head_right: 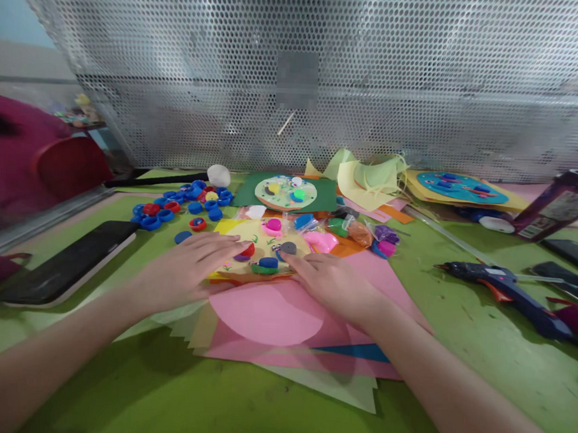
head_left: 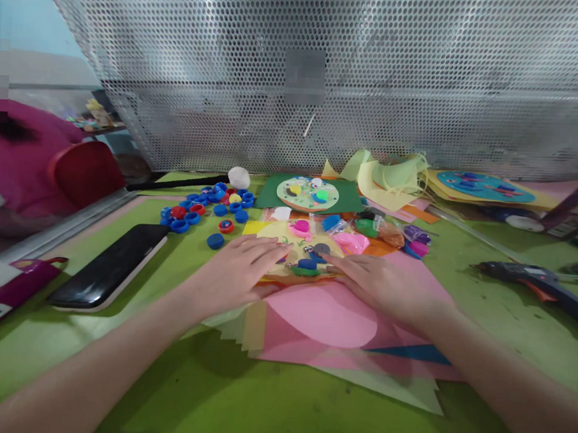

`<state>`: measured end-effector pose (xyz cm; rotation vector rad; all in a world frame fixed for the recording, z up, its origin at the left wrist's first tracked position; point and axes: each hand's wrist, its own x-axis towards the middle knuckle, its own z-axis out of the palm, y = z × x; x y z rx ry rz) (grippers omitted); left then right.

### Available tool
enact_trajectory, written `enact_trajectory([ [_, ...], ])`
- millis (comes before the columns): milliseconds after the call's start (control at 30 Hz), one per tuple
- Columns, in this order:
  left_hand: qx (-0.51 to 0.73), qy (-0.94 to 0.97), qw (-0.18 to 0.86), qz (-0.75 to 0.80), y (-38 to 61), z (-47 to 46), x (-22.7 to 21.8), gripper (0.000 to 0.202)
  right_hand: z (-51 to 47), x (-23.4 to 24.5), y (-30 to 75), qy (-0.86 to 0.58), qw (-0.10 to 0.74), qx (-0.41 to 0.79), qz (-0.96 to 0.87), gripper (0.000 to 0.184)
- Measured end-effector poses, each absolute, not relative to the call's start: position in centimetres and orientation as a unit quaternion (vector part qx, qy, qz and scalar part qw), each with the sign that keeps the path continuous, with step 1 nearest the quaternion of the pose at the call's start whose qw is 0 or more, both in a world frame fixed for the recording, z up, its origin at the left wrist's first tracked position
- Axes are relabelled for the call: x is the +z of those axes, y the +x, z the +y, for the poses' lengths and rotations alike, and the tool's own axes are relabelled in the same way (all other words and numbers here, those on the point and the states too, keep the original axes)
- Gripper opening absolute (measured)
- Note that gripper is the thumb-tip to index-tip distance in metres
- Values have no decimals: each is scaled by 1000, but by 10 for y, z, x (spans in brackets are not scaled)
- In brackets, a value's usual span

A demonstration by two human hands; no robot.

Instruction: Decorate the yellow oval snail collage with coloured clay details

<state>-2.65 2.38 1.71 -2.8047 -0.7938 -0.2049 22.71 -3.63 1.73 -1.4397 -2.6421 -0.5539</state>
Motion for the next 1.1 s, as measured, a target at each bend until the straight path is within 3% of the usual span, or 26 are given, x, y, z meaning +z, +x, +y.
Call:
enact_trajectory([
  [133, -97, -950, 113, -275, -25, 21, 15, 53, -38, 21, 225, -496, 24, -163, -853, 34],
  [333, -88, -952, 95, -278, -24, 18, 14, 80, -39, 24, 222, -508, 38, -123, -851, 37],
  [500, -126, -950, 80, -274, -24, 19, 13, 55, -38, 20, 223, -486, 45, -120, -864, 36],
  [733, -177, -918, -20, -355, -23, 23, 8, 64, -37, 18, 223, -478, 56, -103, -871, 33],
  [1100, -139, -936, 3, -325, -18, 18, 10, 59, -37, 20, 223, -474, 25, -87, -876, 35],
])
